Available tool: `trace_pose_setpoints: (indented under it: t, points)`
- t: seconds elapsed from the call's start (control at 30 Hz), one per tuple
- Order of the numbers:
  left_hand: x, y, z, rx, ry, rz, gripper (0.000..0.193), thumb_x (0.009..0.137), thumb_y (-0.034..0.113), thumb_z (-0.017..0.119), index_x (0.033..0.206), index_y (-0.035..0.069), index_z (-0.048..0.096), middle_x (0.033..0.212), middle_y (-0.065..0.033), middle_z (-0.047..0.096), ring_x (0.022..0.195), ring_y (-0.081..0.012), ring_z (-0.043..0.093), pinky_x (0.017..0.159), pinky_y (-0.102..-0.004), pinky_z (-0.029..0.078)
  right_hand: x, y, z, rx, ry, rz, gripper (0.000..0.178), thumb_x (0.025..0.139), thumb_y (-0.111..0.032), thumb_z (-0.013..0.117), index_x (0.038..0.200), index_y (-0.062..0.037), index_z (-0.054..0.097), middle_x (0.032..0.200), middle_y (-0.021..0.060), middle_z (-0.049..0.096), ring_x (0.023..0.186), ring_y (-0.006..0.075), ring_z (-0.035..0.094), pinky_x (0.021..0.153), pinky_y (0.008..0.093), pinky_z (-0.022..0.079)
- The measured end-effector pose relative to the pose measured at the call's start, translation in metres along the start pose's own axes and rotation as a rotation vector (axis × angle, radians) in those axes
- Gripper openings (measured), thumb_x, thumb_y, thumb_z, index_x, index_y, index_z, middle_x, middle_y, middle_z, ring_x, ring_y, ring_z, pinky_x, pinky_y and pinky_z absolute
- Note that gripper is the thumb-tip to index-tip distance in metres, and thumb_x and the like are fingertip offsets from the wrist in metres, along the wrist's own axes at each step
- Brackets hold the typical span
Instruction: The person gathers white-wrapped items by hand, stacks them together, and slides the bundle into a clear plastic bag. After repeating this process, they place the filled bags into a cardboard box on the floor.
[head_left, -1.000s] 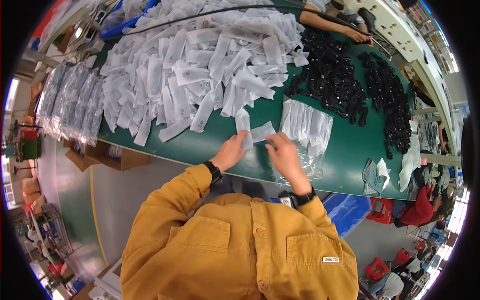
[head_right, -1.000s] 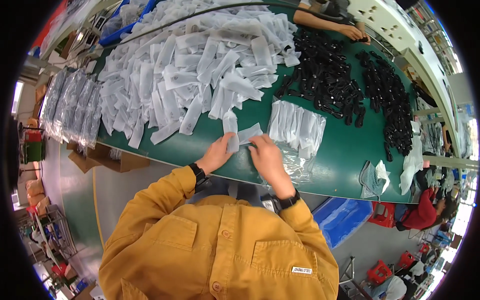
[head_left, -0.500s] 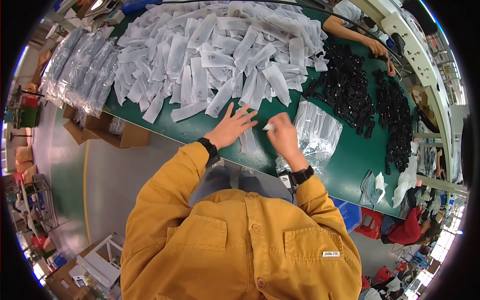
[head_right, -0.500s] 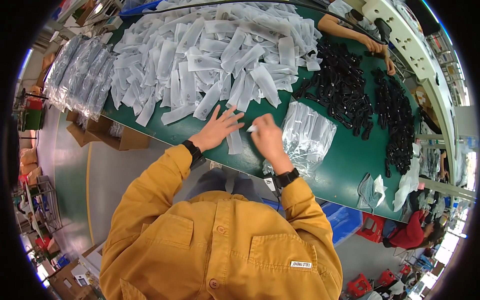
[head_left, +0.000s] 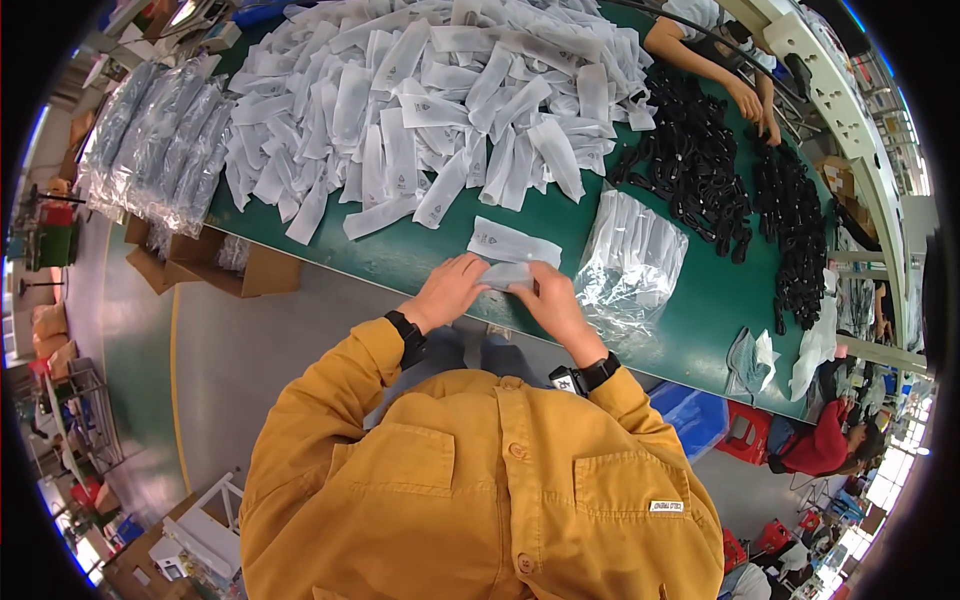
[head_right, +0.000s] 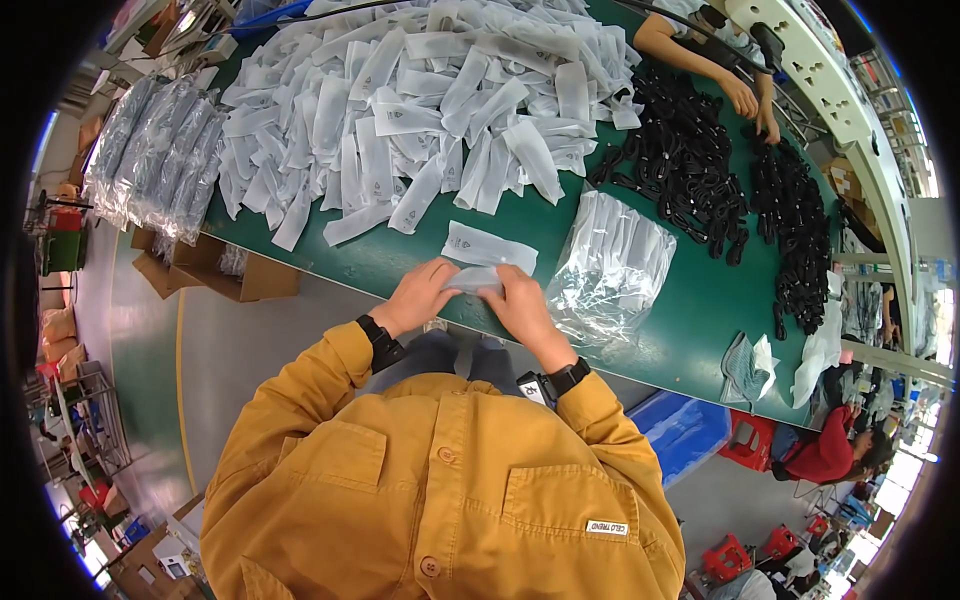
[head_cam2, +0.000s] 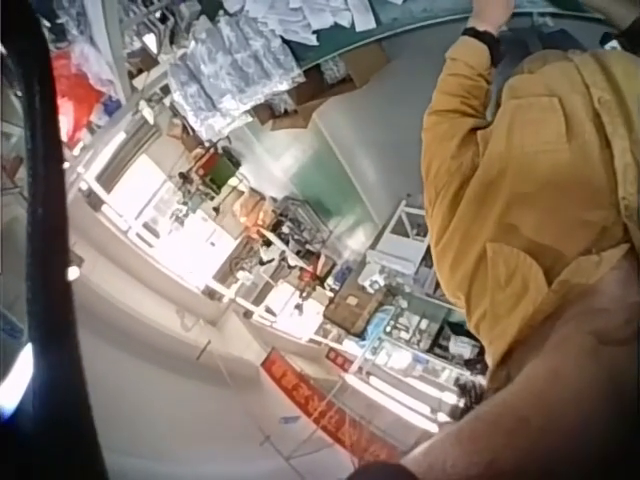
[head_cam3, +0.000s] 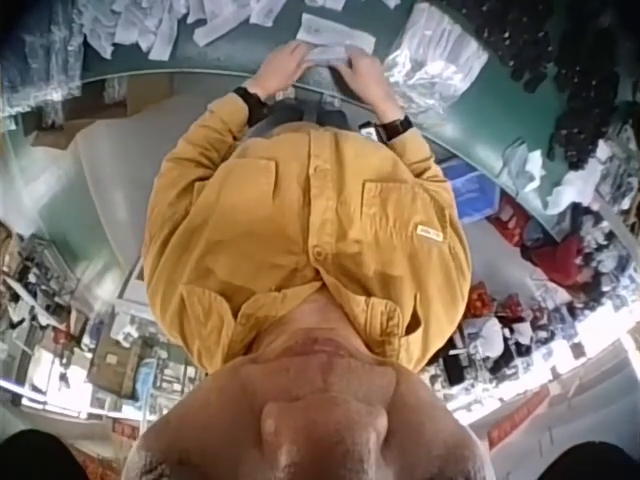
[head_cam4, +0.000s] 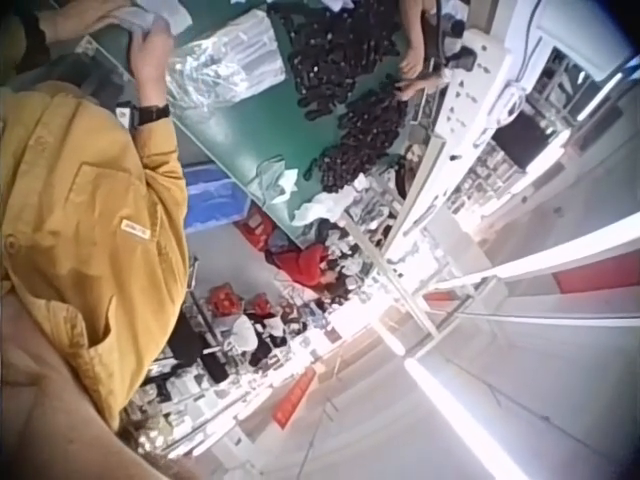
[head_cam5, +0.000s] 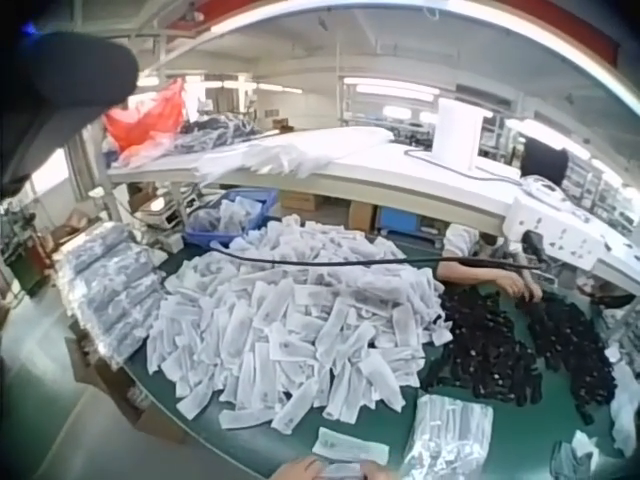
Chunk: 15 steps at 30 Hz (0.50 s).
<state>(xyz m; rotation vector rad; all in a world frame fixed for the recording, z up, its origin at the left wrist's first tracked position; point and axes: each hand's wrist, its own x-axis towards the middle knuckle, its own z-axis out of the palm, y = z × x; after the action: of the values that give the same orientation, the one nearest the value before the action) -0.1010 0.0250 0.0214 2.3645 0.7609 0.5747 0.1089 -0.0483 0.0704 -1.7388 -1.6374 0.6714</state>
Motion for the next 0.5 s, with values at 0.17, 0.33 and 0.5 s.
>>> trace_pose_setpoints:
  t: [0.17, 0.33, 0.5]
  points:
    - [0.013, 0.020, -0.019, -0.350, -0.055, -0.089, 0.044, 0.082, 0.019, 0.070, 0.120, 0.006, 0.052, 0.103, -0.0132, 0.060, 0.093, -0.0316, 0.060, 0.081, -0.0390, 0.048, 0.000, -0.003, -0.008, 0.281, -0.194, 0.154, 0.017, 0.093, -0.013, 0.061, 0.099, 0.0018, 0.056, 0.085, 0.0050, 0.064, 0.067, 0.0099, 0.059, 0.060, 0.0269, 0.048]
    - [0.019, 0.017, -0.027, -0.738, -0.245, -0.247, 0.039, 0.088, 0.023, 0.067, 0.119, 0.003, 0.055, 0.099, -0.0107, 0.062, 0.091, -0.0220, 0.060, 0.081, -0.0342, 0.048, 0.001, -0.005, -0.009, 0.919, -0.093, 0.246, 0.009, 0.096, -0.009, 0.055, 0.096, -0.0002, 0.058, 0.083, 0.0039, 0.063, 0.070, 0.0094, 0.058, 0.062, 0.0263, 0.048]
    - [0.029, 0.028, -0.045, -0.973, -0.392, -0.525, 0.032, 0.091, 0.024, 0.064, 0.113, 0.002, 0.058, 0.090, -0.0068, 0.060, 0.082, -0.0136, 0.053, 0.078, -0.0321, 0.048, 0.015, -0.007, -0.030, 0.940, -0.014, 0.190, 0.010, 0.096, -0.011, 0.055, 0.096, -0.0017, 0.059, 0.084, 0.0053, 0.063, 0.070, 0.0096, 0.057, 0.063, 0.0241, 0.047]
